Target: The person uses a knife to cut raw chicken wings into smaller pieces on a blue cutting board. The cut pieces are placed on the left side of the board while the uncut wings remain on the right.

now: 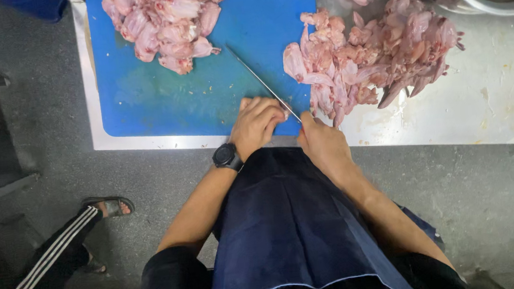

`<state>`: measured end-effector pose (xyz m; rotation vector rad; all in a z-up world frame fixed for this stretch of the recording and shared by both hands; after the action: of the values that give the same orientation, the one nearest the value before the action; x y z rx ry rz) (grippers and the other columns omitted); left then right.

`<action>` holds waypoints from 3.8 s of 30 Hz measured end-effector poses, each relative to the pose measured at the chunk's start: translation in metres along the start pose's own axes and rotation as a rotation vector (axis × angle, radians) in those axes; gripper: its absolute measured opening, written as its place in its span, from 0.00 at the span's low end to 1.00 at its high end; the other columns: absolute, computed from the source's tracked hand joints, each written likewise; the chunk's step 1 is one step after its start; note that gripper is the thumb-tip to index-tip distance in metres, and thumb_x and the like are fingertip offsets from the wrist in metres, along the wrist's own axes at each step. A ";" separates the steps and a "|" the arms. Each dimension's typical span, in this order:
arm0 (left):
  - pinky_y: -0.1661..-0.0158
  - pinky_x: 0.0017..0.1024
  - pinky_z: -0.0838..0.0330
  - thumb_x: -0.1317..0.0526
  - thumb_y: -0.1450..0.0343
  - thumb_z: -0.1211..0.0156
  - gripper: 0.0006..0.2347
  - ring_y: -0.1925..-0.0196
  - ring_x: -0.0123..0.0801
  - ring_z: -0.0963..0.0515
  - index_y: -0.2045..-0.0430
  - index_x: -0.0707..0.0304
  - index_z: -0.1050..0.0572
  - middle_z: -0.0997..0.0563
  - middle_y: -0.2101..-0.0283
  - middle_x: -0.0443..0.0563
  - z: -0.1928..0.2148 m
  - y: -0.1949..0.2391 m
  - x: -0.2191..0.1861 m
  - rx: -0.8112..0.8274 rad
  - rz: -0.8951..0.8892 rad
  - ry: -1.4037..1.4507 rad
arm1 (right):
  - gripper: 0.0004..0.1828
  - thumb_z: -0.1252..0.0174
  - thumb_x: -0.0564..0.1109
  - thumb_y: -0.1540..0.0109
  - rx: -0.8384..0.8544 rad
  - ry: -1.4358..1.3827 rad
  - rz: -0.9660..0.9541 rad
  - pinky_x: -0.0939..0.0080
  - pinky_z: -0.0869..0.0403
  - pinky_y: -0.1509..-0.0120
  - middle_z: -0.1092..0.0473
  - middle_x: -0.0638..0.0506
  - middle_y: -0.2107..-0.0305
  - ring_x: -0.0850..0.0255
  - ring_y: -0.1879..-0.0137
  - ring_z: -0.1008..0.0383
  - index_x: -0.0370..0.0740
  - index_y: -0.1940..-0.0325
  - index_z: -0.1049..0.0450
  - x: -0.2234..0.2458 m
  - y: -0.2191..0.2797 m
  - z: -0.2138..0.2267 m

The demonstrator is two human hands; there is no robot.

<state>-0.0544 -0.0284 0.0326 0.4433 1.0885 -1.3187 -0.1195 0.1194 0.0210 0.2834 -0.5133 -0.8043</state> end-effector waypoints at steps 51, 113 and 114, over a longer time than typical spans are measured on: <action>0.52 0.37 0.26 0.71 0.33 0.35 0.04 0.53 0.48 0.21 0.69 0.68 0.22 0.19 0.57 0.55 0.013 0.001 0.019 -0.081 0.103 0.103 | 0.18 0.43 0.47 0.39 0.035 -0.338 -0.194 0.37 0.28 0.56 0.26 0.29 0.72 0.32 0.60 0.24 0.37 0.48 0.31 -0.033 0.023 -0.008; 0.64 0.35 0.27 0.72 0.37 0.38 0.07 0.66 0.43 0.23 0.68 0.66 0.23 0.24 0.58 0.56 0.133 0.022 0.072 -0.706 0.539 -0.128 | 0.17 0.42 0.51 0.37 0.018 -0.476 -0.436 0.47 0.29 0.69 0.28 0.37 0.82 0.48 0.77 0.26 0.35 0.53 0.32 -0.113 0.062 0.006; 0.61 0.34 0.27 0.71 0.33 0.35 0.08 0.63 0.43 0.23 0.62 0.67 0.24 0.24 0.55 0.56 0.150 0.018 0.071 -0.723 0.494 -0.175 | 0.16 0.42 0.50 0.37 -0.043 -0.528 -0.432 0.50 0.30 0.70 0.30 0.40 0.82 0.52 0.78 0.27 0.35 0.55 0.32 -0.109 0.058 0.015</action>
<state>0.0105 -0.1822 0.0397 0.0382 1.1322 -0.4661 -0.1554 0.2388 0.0226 0.1380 -0.9465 -1.3217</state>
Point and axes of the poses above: each hand's wrist, its own y-axis away from the middle knuckle, its own z-axis out of the back of the hand, x = y × z, the point moved 9 cm from there along -y, towards the middle knuckle
